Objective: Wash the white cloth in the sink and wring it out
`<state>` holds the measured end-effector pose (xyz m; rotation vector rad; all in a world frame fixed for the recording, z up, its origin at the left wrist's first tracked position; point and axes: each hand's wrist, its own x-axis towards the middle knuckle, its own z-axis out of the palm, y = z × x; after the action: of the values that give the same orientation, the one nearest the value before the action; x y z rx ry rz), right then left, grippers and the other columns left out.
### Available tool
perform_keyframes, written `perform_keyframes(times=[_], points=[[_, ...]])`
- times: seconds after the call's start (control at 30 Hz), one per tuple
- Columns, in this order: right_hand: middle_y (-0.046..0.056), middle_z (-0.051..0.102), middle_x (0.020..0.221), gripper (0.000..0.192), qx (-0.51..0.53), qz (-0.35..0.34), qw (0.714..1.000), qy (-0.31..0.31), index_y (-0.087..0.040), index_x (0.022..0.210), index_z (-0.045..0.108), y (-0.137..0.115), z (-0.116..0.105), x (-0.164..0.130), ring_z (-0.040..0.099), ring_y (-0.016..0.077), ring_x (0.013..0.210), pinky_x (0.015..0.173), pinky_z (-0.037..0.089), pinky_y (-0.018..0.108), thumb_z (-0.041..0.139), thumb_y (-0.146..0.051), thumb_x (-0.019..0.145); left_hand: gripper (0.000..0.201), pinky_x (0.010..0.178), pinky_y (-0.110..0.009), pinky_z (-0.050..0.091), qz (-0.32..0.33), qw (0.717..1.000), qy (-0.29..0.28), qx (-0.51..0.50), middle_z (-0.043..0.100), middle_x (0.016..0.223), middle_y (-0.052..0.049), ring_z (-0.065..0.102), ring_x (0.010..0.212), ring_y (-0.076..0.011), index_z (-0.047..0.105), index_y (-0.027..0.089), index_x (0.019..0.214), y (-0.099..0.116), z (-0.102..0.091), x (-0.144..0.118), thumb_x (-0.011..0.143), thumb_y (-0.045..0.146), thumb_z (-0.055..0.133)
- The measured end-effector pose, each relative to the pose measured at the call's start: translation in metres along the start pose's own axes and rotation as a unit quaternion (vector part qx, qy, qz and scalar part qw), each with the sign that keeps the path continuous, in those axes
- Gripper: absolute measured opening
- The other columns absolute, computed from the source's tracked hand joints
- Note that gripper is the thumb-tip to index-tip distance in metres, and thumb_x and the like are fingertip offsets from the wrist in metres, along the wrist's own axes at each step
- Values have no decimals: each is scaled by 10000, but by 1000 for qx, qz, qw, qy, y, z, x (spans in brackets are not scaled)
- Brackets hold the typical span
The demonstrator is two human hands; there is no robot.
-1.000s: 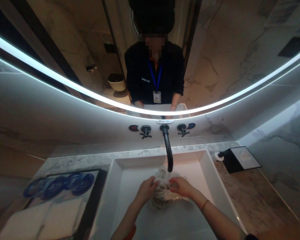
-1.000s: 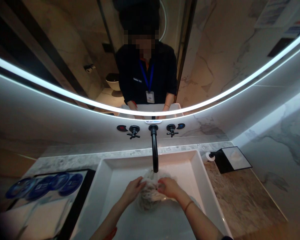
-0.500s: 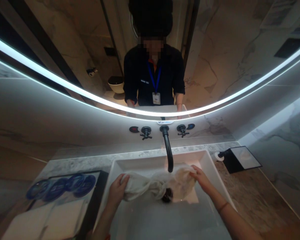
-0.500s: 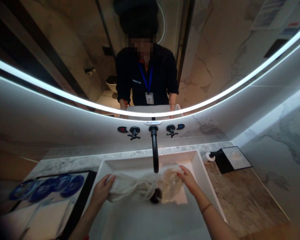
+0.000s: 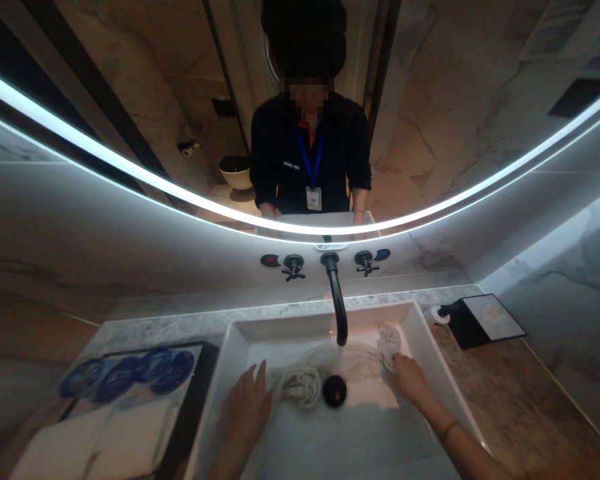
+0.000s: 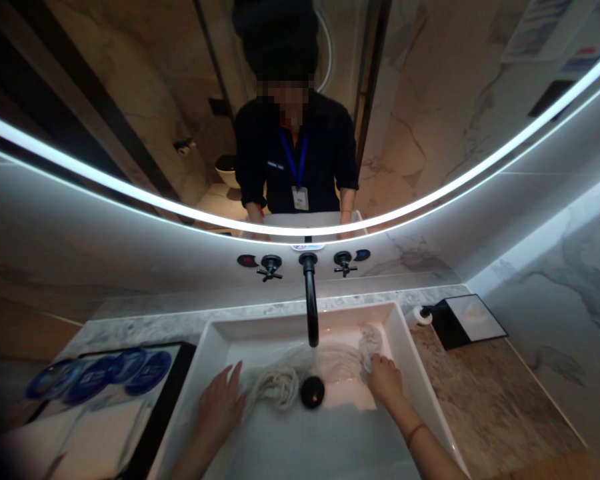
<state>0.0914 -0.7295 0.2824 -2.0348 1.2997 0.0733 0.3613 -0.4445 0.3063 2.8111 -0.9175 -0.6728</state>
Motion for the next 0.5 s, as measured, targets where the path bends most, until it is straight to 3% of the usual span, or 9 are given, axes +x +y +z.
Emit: perform_keyframes(times=[0.07,0.13,0.2,0.27,0.37,0.5], points=[[285,531,1403,585,-83,-22,996,11,-59,1301,592,-22,16,-9,340,443,1429,1165,244,595,550,-76,718,610,1219,-514,269,71,993,-29,85,376,1587,-165,307,1490,-330,361,131,1501,28,6,-6,892,111,348],[220,364,1572,684,-159,-83,983,-26,-110,1467,444,-48,30,-15,176,372,1522,1232,142,533,468,-48,787,702,1245,-519,225,137,979,-104,107,294,1636,-80,216,1527,-295,347,243,1511,56,13,-9,839,50,402],[165,291,1624,694,-196,-155,961,-118,-146,1522,361,-70,41,-19,159,326,1535,1247,157,491,433,-79,834,831,1232,-546,241,181,964,-162,108,238,1656,-63,196,1530,-316,323,316,1515,77,19,-11,760,-2,467],[126,227,1652,712,-196,-192,938,-211,-187,1546,306,-82,49,-18,153,321,1537,1235,207,512,480,-167,856,774,1165,-556,341,192,959,-179,110,386,1591,-115,347,1463,-354,385,299,1489,85,21,-12,777,-1,428],[85,134,1671,735,-219,-163,926,-261,-249,1570,216,-75,52,-10,109,351,1539,1184,214,661,489,-290,889,585,1033,-516,461,170,963,-179,108,631,1292,-179,570,1237,-357,597,154,1303,72,14,-20,841,28,261],[51,113,1676,675,-241,-134,934,-228,-258,1566,225,-48,50,1,78,326,1546,1170,263,633,412,-230,918,496,1028,-425,461,112,964,-229,76,667,1229,-150,603,1185,-298,650,137,1175,30,1,-46,775,44,372]])
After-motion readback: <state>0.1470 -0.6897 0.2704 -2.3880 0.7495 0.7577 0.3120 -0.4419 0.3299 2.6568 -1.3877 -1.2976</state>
